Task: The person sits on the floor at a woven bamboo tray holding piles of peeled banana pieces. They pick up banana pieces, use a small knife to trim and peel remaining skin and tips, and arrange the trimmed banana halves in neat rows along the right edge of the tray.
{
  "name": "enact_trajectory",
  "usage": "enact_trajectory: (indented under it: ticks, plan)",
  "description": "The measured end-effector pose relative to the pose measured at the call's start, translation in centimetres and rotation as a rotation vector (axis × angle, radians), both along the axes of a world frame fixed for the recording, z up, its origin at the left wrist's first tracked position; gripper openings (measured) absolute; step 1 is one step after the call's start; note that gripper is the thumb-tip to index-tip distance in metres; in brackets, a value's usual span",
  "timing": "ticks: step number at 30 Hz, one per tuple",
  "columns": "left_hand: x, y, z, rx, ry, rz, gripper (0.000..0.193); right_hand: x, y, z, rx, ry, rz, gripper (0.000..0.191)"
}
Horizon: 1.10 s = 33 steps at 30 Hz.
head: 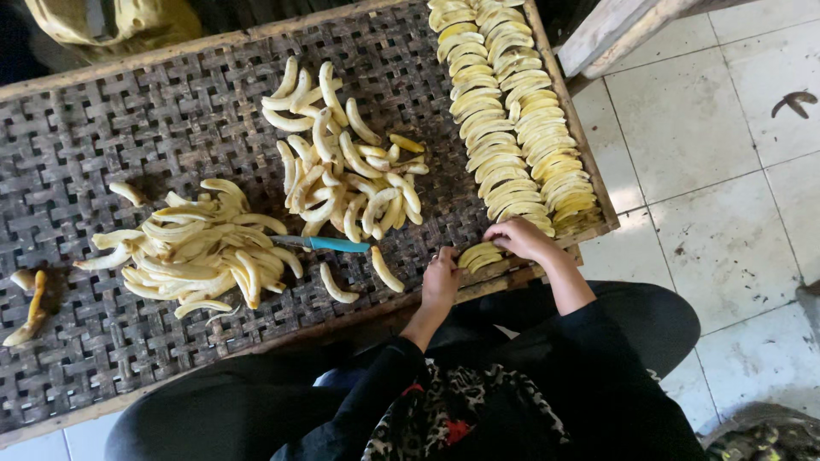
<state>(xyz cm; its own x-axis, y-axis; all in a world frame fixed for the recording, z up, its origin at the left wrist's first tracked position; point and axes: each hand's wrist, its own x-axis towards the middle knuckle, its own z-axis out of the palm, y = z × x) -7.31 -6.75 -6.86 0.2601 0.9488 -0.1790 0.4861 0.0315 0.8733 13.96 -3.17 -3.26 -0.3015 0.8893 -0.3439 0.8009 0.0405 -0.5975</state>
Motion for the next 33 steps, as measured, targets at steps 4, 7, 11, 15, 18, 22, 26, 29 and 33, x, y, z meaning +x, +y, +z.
enact_trajectory:
  ticks: [4, 7, 11, 15, 18, 22, 26, 29, 33]
  plan:
    - [0.4, -0.3, -0.4, 0.041, 0.030, 0.024, 0.038, 0.0, 0.1, -0.6, 0.021, 0.002, 0.024, 0.023]
    - [0.5, -0.7, -0.5, 0.003, 0.035, 0.035, 0.036, 0.2, 0.2, -0.8, 0.003, -0.010, 0.015, 0.021]
    - [-0.8, -1.1, -0.8, 0.132, 0.016, 0.022, 0.043, 0.0, -0.1, -0.9, -0.010, -0.065, 0.034, 0.023]
    - [-5.7, -1.3, -2.0, 0.133, -0.022, 0.393, 0.032, -5.0, -1.2, -1.7, 0.116, -0.132, -0.136, 0.017]
    - [-11.3, -1.4, -3.1, 0.056, -0.181, 0.723, 0.035, -13.2, -2.3, -4.2, -0.031, 0.070, -0.076, 0.018]
    - [-17.7, -1.1, -4.3, 0.066, 0.155, 0.819, 0.056, -19.3, -4.3, -6.4, 0.291, 0.040, 0.043, 0.058]
    - [-19.1, -1.1, -4.9, 0.040, 0.440, 0.654, 0.065, -19.8, -4.6, -6.9, 0.152, -0.045, -0.004, 0.068]
    - [-18.2, -1.1, -4.6, -0.044, 0.433, 0.651, 0.051, -19.8, -3.9, -6.7, 0.136, 0.025, -0.006, 0.076]
    - [-17.3, -0.8, -3.9, 0.045, 0.452, 0.597, 0.046, -19.5, -2.8, -6.2, 0.043, -0.094, 0.082, 0.055]
